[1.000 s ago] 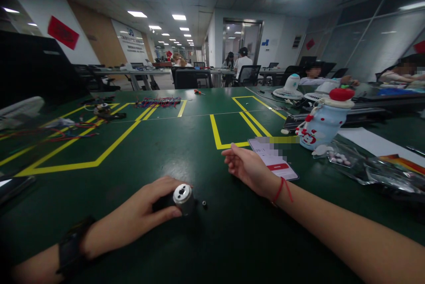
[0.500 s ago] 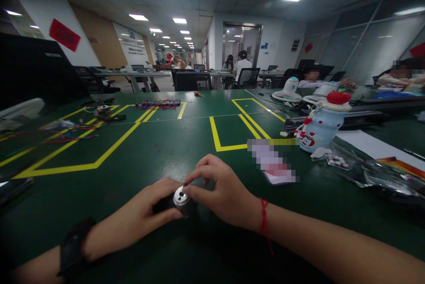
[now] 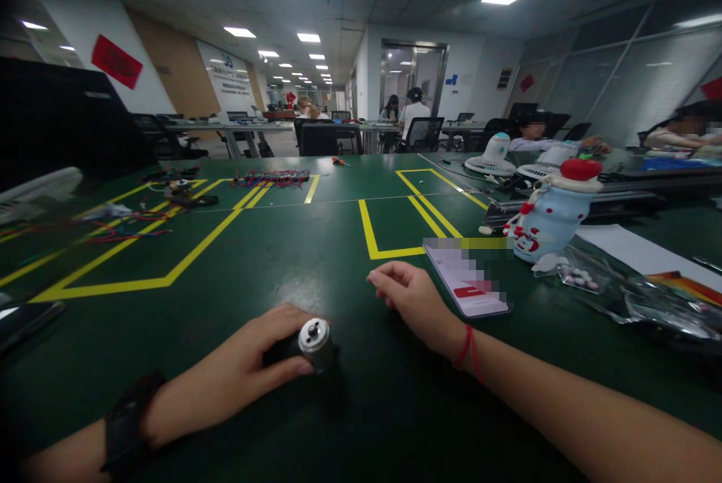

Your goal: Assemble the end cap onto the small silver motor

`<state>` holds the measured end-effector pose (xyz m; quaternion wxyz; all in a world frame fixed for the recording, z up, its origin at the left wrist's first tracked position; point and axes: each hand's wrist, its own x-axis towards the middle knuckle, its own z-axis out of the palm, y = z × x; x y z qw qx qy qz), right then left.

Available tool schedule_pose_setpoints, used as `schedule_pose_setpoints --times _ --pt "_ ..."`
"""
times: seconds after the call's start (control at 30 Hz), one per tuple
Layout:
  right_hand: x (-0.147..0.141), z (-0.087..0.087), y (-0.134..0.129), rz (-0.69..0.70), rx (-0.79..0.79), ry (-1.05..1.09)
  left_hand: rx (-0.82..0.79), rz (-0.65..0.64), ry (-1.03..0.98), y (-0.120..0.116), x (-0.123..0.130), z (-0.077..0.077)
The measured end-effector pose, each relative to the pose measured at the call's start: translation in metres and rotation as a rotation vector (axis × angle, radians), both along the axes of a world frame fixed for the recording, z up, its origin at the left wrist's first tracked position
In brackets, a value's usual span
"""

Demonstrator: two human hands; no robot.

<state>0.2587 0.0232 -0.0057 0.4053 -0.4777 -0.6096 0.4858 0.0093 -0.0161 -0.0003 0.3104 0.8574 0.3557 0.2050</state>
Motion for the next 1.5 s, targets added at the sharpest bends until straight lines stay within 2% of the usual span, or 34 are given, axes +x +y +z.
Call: schedule_pose_setpoints --times 0.13,0.33,0.47,0.57,0.67,0.77,0.83,0.97,1.03,1.17,1.37,1.43,1.5 --pt "0.002 -0.007 0.006 0.013 -0.013 0.002 -0.002 0.003 -0.001 0.0 0.0 -0.002" --pt "0.0 -0.002 0.001 0.074 0.071 -0.14 0.003 0.0 0.015 0.0 0.002 -0.001" --pt "-0.01 0.006 -0.011 0.187 0.256 -0.313 0.003 0.002 0.01 -0.001 0.002 0.001" --pt "-0.025 0.015 -0.025 0.237 0.443 -0.31 0.017 0.004 -0.001 -0.001 0.001 -0.001" --pt "-0.036 0.022 -0.03 0.248 0.536 -0.309 0.029 0.009 -0.004 -0.001 0.001 -0.004" --pt "-0.033 0.027 -0.026 0.165 0.502 -0.244 0.022 0.015 -0.007 -0.001 0.001 -0.004" --pt "-0.022 0.027 -0.021 0.179 0.443 -0.227 0.015 0.011 -0.007 -0.001 0.001 -0.002" --pt "-0.002 0.017 -0.019 0.462 0.388 -0.412 0.01 0.004 0.002 -0.001 0.002 0.0" --pt "0.001 0.01 -0.02 0.522 0.411 -0.502 0.01 0.003 0.006 -0.001 0.002 0.0" --pt "-0.001 0.004 -0.021 0.517 0.435 -0.557 0.005 0.003 0.019 -0.002 0.002 0.001" --pt "-0.001 0.008 -0.023 0.518 0.42 -0.534 0.012 0.005 0.02 -0.002 0.002 0.002" --pt "0.0 0.009 -0.023 0.506 0.364 -0.443 0.007 0.0 0.015 -0.002 0.002 0.003" --pt "0.002 0.008 -0.018 0.413 0.222 -0.266 0.004 -0.003 0.008 -0.002 0.002 0.003"
